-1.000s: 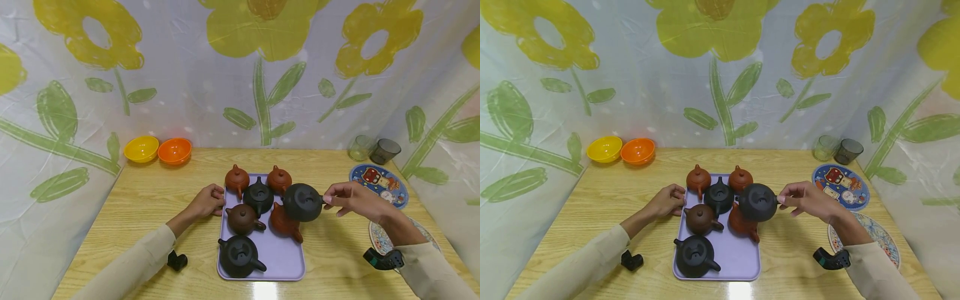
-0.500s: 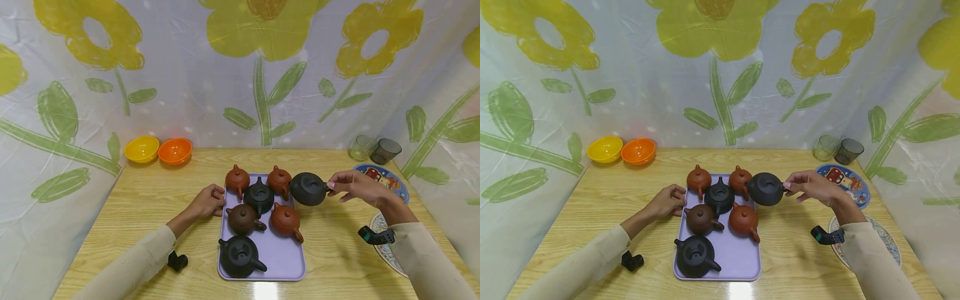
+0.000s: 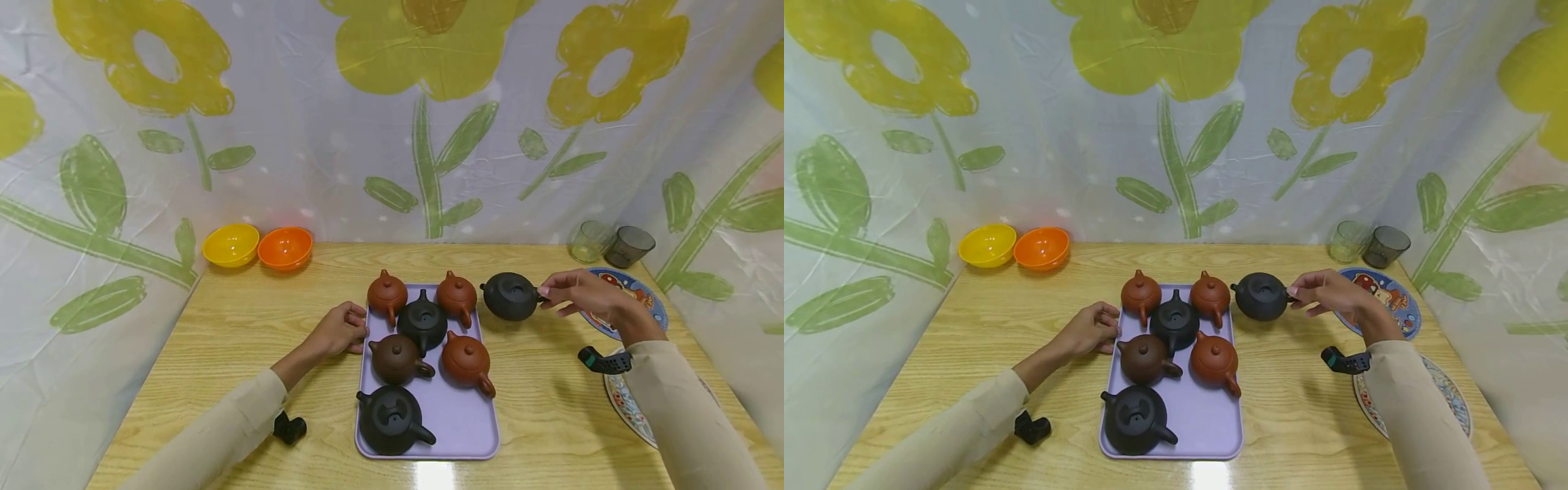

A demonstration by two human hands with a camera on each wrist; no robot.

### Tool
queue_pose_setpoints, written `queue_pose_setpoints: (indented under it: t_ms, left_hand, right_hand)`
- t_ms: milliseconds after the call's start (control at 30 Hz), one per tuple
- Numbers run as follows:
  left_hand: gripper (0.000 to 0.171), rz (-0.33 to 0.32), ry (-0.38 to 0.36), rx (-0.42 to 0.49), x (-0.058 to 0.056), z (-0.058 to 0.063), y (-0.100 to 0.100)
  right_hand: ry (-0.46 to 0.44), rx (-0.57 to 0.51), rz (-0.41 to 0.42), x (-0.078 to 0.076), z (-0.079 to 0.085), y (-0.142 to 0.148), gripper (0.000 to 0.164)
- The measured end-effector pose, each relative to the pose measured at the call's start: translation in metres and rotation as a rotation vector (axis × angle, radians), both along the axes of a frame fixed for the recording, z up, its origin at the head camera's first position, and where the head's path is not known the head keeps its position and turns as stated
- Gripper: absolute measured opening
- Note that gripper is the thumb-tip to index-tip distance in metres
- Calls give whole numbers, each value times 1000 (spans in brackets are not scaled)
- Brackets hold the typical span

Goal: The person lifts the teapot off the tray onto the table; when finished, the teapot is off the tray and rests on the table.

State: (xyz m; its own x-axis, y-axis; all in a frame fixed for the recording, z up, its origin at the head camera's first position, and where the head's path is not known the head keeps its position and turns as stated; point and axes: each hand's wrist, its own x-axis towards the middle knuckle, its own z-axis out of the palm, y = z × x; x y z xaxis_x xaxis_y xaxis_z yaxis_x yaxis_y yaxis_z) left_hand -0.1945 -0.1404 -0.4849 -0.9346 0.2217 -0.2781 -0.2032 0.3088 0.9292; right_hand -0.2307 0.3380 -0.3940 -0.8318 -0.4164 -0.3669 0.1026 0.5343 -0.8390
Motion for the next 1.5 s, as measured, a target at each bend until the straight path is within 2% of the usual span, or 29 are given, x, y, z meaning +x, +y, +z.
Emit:
queue_pose_setpoints:
  t_ms: [267,533,867,1167,1500]
  left_hand:
    - [39,7,3,-2,1,1,1]
    - [40,8,8,-6,1,1,0]
    - [38,17,4,-4,1,-1,0]
    - [41,14,-1,-11,1,0,1]
    - [37,22,-4,-32,0,0,2]
  right_hand:
    - [-9,20,-18,-13,-9,6,34]
    - [15,16,-47,-34,-19,9,35]
    - [24,69,-102,-58,-31,3,39]
    - [15,66,-168,-70,-46,0,42]
    - [-17,-10,-260,-73,-50,-6,42]
